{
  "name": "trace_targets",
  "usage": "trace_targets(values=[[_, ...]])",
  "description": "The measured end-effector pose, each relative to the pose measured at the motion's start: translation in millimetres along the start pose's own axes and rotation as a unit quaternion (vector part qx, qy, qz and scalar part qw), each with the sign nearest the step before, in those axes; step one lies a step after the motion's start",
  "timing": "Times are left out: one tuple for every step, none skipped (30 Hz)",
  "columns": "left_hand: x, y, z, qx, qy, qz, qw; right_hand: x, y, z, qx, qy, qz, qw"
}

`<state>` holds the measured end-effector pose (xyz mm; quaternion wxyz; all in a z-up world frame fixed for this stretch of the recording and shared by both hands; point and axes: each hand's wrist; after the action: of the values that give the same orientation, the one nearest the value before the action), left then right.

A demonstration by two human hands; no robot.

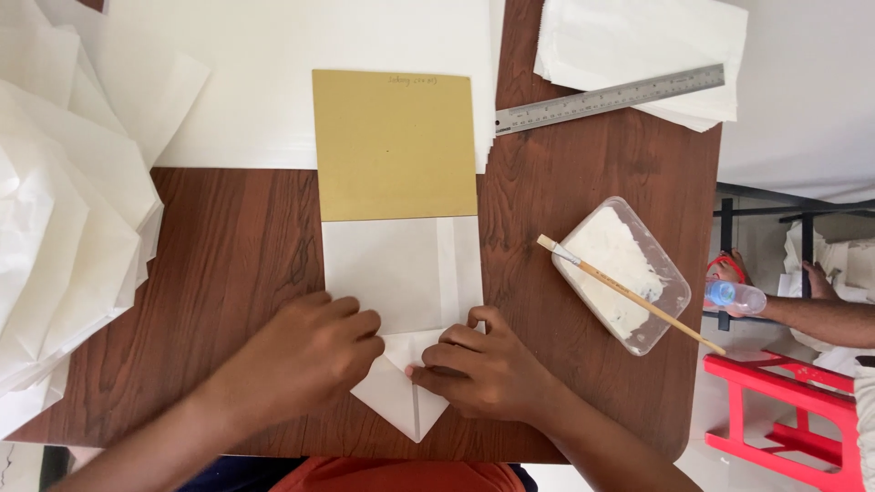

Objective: Manually folding and gluing paper sheets to create paper bags.

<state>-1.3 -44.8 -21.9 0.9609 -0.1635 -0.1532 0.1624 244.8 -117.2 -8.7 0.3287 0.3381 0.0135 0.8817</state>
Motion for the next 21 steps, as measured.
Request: trace_targets(values=[[-2, -11, 1, 0.002, 0.000, -0.003, 1.000, 1, 1, 3, -0.003, -0.002, 0.000, 1.000], [-5, -22, 2, 0.078, -0.031, 0.013, 0.996, 2, 2, 4, -0.011, 0.001, 0.003, 1.000], [-8, -32, 4, 0.153, -0.063, 0.028, 0.986, 3, 3, 6, -0.018, 0.004, 0.007, 1.000], [-11, -43, -1, 0.153, -0.061, 0.027, 0.986, 3, 5, 7, -0.018, 0.002, 0.005, 1.000], [-15, -54, -6, 0.156, -0.100, 0.067, 0.980, 3, 7, 8, -0.030, 0.011, 0.006, 0.999], [-18, -64, -11, 0.161, -0.140, 0.109, 0.971, 4, 8, 9, -0.041, 0.020, 0.010, 0.999], [-22, -69, -15, 0.164, -0.139, 0.108, 0.970, 3, 9, 9, -0.041, 0.018, 0.012, 0.999], [-26, -75, -20, 0.166, -0.146, 0.142, 0.965, 2, 10, 9, -0.039, 0.022, 0.012, 0.999], [-30, -80, -25, 0.167, -0.152, 0.175, 0.958, 1, 11, 9, -0.037, 0.027, 0.012, 0.999], [-32, -85, -29, 0.171, -0.153, 0.177, 0.957, -2, 11, 9, -0.036, 0.026, 0.016, 0.999], [-34, -89, -33, 0.175, -0.150, 0.200, 0.952, -4, 11, 9, -0.035, 0.035, 0.009, 0.999], [-36, -93, -37, 0.179, -0.147, 0.222, 0.947, -7, 12, 8, -0.034, 0.044, 0.001, 0.998], [-38, -94, -39, 0.183, -0.148, 0.223, 0.946, -9, 11, 9, -0.034, 0.042, 0.005, 0.999], [-40, -96, -41, 0.188, -0.130, 0.228, 0.946, -11, 10, 11, -0.033, 0.064, 0.001, 0.997], [-42, -99, -43, 0.193, -0.112, 0.233, 0.947, -13, 10, 12, -0.033, 0.085, -0.003, 0.996], [-44, -99, -43, 0.196, -0.112, 0.234, 0.946, -12, 8, 14, -0.033, 0.084, -0.001, 0.996], [-45, -99, -44, 0.200, -0.101, 0.237, 0.945, -12, 7, 16, -0.019, 0.093, -0.005, 0.995], [-47, -100, -44, 0.203, -0.088, 0.239, 0.945, -13, 6, 19, -0.004, 0.103, -0.010, 0.995], [-48, -100, -43, 0.204, -0.087, 0.240, 0.945, -14, 5, 20, -0.004, 0.102, -0.010, 0.995], [-49, -99, -43, 0.205, -0.078, 0.235, 0.947, -16, 4, 22, -0.010, 0.108, -0.013, 0.994], [-50, -99, -43, 0.205, -0.069, 0.231, 0.949, -18, 2, 23, -0.016, 0.115, -0.015, 0.993]])
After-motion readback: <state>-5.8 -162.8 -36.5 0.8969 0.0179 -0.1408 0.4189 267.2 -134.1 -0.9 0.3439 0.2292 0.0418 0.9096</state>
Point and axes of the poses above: each hand's wrist, its own x-axis towards the middle knuckle, its own z-axis out of the back of the hand, y = z × x, and after that the axes turned 6 degrees about -y, right-handed
